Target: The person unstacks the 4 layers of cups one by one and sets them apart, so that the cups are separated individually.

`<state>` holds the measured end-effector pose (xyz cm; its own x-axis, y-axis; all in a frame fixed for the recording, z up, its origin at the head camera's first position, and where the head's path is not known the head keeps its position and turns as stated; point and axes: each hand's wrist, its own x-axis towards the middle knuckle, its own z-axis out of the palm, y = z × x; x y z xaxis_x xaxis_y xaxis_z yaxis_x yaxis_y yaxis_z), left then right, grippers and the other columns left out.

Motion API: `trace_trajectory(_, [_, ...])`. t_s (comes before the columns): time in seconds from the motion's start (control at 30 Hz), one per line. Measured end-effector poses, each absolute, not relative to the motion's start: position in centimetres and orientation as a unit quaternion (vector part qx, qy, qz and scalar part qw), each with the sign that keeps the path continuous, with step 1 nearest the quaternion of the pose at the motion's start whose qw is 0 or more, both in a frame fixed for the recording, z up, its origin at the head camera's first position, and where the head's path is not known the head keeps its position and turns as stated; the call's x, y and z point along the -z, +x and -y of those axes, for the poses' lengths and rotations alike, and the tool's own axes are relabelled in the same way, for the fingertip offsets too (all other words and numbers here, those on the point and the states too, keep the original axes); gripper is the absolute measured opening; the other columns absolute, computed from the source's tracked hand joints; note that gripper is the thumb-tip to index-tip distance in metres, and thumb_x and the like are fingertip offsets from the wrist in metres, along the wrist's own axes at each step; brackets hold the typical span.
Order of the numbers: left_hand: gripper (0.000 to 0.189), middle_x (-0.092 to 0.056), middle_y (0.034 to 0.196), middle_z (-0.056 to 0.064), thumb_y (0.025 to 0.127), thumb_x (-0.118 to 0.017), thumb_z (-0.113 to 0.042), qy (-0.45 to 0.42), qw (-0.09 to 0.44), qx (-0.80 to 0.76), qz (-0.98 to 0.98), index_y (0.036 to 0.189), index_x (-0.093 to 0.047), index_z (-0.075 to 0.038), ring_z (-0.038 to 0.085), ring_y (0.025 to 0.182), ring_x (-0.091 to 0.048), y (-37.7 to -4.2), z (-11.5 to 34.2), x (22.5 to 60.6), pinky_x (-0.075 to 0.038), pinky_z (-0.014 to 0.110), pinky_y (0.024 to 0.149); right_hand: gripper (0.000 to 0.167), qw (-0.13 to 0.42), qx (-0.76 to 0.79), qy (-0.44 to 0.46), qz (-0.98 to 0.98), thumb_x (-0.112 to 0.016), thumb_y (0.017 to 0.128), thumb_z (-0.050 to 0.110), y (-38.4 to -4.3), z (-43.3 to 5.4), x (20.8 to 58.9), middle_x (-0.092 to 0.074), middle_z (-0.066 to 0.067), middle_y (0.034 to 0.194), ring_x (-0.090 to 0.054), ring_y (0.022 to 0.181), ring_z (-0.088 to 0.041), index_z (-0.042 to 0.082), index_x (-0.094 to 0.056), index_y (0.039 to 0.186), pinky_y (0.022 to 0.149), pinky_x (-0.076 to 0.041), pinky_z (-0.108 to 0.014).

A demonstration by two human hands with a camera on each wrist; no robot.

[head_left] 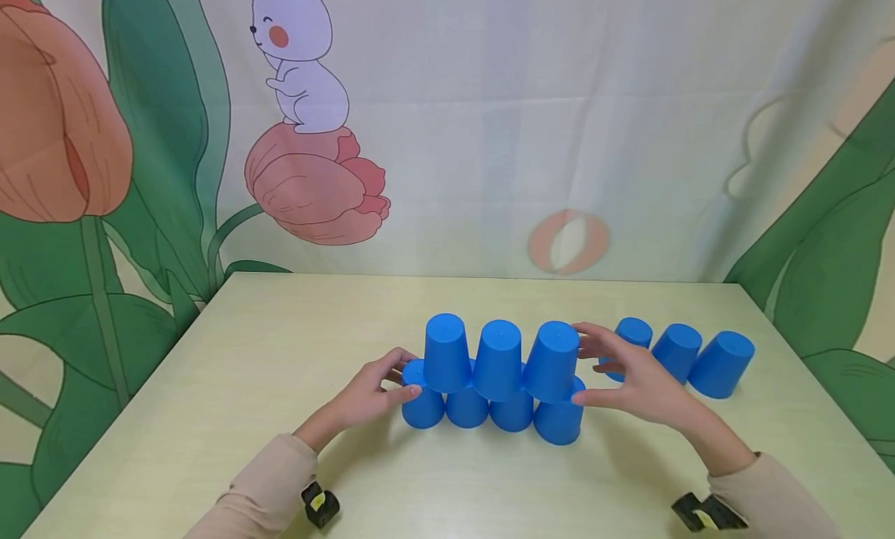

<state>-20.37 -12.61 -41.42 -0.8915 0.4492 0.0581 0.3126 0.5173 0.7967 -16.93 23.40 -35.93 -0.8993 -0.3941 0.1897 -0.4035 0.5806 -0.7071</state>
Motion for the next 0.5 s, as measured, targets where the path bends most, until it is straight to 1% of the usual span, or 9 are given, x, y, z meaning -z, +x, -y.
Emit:
trace_trajectory(0.2, [0.036,-0.056,0.111,0.01,0.089,-0.059,-0.025,0.221,0.077,-0.443,-0.866,0.118,-0.047,-0.007,0.031,0.102,-0.053,-20.3,12.7,41.5,-0.047,0.045,0.08,0.079,-0.001,-0.4,0.224,0.889,-0.076,0.074,0.026,-17.3,-22.8,36.4,-0.05,-0.02,0.125,-0.05,0.111,-0.037,0.002,-0.033,0.136,0.085,-0.044,-0.051])
trace_trajectory(0.4, [0.036,-0.057,0.111,0.008,0.088,-0.06,-0.026,0.217,0.076,-0.45,-0.863,0.117,-0.048,-0.009,0.03,0.101,-0.054,-20.3,12.7,41.6,-0.047,0.045,0.08,0.081,-0.013,-0.404,0.218,0.888,-0.075,0.074,0.03,-17.9,-22.3,37.0,-0.046,-0.021,0.13,-0.051,0.11,-0.038,0.002,-0.032,0.137,0.084,-0.045,-0.052])
trace_trajectory(0.5, [0.036,-0.057,0.111,0.009,0.088,-0.06,-0.026,0.218,0.076,-0.45,-0.863,0.118,-0.047,-0.009,0.03,0.101,-0.054,-20.3,12.7,41.6,-0.047,0.045,0.08,0.08,-0.024,-0.411,0.215,0.886,-0.075,0.074,0.03,-18.2,-22.2,37.5,-0.046,-0.021,0.13,-0.051,0.109,-0.039,0.002,-0.034,0.136,0.083,-0.045,-0.052])
